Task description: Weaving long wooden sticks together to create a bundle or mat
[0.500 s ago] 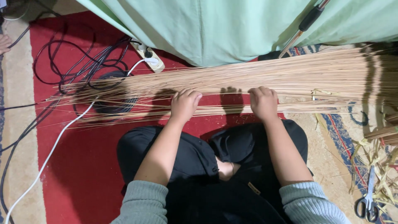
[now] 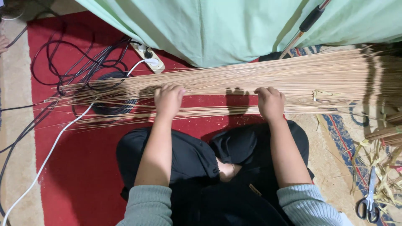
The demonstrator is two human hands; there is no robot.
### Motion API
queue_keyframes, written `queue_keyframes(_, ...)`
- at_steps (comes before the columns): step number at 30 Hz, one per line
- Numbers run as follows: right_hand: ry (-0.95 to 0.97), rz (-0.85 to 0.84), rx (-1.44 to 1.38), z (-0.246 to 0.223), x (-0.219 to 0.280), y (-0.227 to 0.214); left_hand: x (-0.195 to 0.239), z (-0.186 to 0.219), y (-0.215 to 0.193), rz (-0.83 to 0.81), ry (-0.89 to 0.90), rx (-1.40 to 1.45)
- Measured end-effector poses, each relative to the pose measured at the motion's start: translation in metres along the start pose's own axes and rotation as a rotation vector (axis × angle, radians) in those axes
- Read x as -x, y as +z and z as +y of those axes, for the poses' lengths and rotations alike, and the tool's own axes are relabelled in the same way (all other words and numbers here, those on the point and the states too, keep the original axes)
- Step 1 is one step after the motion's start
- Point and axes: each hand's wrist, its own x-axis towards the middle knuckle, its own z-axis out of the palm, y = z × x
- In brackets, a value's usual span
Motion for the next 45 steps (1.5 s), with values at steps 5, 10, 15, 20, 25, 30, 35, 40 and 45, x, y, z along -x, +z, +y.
queue_keyframes(5, 0.091, -0.029, 0.017, 0.035, 0.003, 0.016, 0.004, -0.046, -0.049, 0.027, -0.15, -0.067)
queue_keyframes(10, 0.152, -0.114, -0.019, 0.032, 0.002, 0.014, 0.026, -0.098, -0.074, 0.054, -0.325, -0.113)
queue_keyframes(15, 0.174, -0.222, -0.055, 0.025, 0.0, 0.0, 0.056, -0.132, -0.113, 0.239, -0.458, -0.115)
queue_keyframes(20, 0.184, -0.264, -0.08, 0.021, -0.003, 0.003, 0.06, -0.137, -0.127, 0.49, -0.68, -0.333)
queue_keyframes(25, 0.244, -0.35, -0.128, 0.015, -0.006, -0.006, 0.041, -0.113, -0.154, 1.04, -0.677, -0.448)
queue_keyframes(30, 0.321, -0.534, -0.163, 0.007, -0.01, -0.014, 0.058, -0.182, -0.138, 1.528, -0.237, -0.135)
queue_keyframes(35, 0.297, -0.533, -0.118, 0.007, -0.008, -0.006, 0.081, -0.256, -0.089, 1.543, -1.009, 0.163)
queue_keyframes(40, 0.143, -0.434, -0.157, -0.006, 0.0, 0.017, 0.031, -0.122, -0.124, 1.394, -0.468, 0.031)
queue_keyframes(45, -0.267, -0.318, -0.247, -0.073, 0.0, -0.002, 0.001, 0.05, -0.085, -0.248, 0.22, 0.058)
